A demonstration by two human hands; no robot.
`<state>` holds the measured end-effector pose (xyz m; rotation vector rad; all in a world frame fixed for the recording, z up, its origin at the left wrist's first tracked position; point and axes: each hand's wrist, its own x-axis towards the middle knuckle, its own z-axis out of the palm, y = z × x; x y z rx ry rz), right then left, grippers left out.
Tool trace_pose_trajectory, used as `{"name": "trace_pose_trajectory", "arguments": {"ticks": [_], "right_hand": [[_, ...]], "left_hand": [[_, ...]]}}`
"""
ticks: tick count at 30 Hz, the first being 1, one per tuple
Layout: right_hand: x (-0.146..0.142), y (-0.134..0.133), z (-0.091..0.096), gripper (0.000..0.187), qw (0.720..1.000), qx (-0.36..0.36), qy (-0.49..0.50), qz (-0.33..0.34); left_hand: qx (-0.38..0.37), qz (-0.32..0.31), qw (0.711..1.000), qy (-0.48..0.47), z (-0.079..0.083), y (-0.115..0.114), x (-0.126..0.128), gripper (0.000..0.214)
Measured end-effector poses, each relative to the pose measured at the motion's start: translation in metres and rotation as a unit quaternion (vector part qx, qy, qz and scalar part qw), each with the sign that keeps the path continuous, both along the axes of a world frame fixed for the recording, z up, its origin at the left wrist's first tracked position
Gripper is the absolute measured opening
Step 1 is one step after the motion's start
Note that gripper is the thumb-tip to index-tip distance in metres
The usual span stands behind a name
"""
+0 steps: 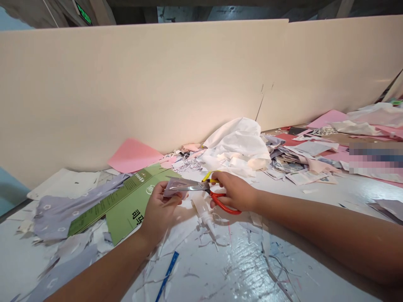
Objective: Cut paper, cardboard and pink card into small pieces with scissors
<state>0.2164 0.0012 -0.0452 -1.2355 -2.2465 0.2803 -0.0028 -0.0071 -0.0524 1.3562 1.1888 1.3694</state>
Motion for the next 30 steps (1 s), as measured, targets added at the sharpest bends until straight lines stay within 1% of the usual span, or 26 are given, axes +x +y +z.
{"name": "trace_pose_trajectory", "arguments": {"ticks": [3, 6, 8, 12, 17, 20, 23, 26, 30], "right_hand": [[0.0006, 0.0008, -0.0011, 0.048, 1.0, 0.019, 0.009, 0.006], [0.0014, 0.0007, -0.0041, 0.047, 1.0, -0.006, 0.023, -0.009], [0.001, -0.0002, -0.0059, 0.05, 1.0, -0.018, 0.004, -0.005], [-0.0023, -0.0034, -0.0067, 0.055, 0.999, -0.024, -0.04, 0.019], [-0.0042, -0.0066, -0.0049, 0.053, 0.999, -0.021, -0.024, 0.006], [-0.0043, -0.0071, -0.0043, 0.054, 0.999, -0.02, -0.023, 0.013], [-0.0049, -0.0064, -0.0038, 0.049, 0.999, -0.017, -0.029, 0.019], [-0.0048, -0.0047, -0.0037, 0.04, 0.999, 0.002, -0.026, 0.029], [-0.0036, -0.0033, -0.0042, 0.038, 0.999, 0.014, -0.018, 0.045]], "left_hand": [[0.009, 0.018, 1.0, 0.019, 0.0007, -0.0008, 0.0005, 0.029], [0.018, 0.031, 0.999, 0.039, 0.0006, -0.0013, 0.0, 0.028], [0.02, 0.035, 0.998, 0.047, 0.0, -0.0011, -0.0004, 0.027], [0.016, 0.025, 0.999, 0.038, -0.0002, -0.0008, 0.0001, 0.025], [0.008, 0.022, 0.999, 0.038, 0.0005, -0.0014, 0.0009, 0.025], [0.016, 0.022, 0.999, 0.037, -0.0002, -0.0013, 0.0009, 0.025], [0.022, 0.018, 0.999, 0.035, -0.0012, -0.001, 0.001, 0.025], [0.024, 0.017, 0.999, 0.03, -0.002, -0.001, 0.001, 0.027], [0.023, 0.013, 0.999, 0.024, -0.0022, -0.0013, 0.0006, 0.027]]}}
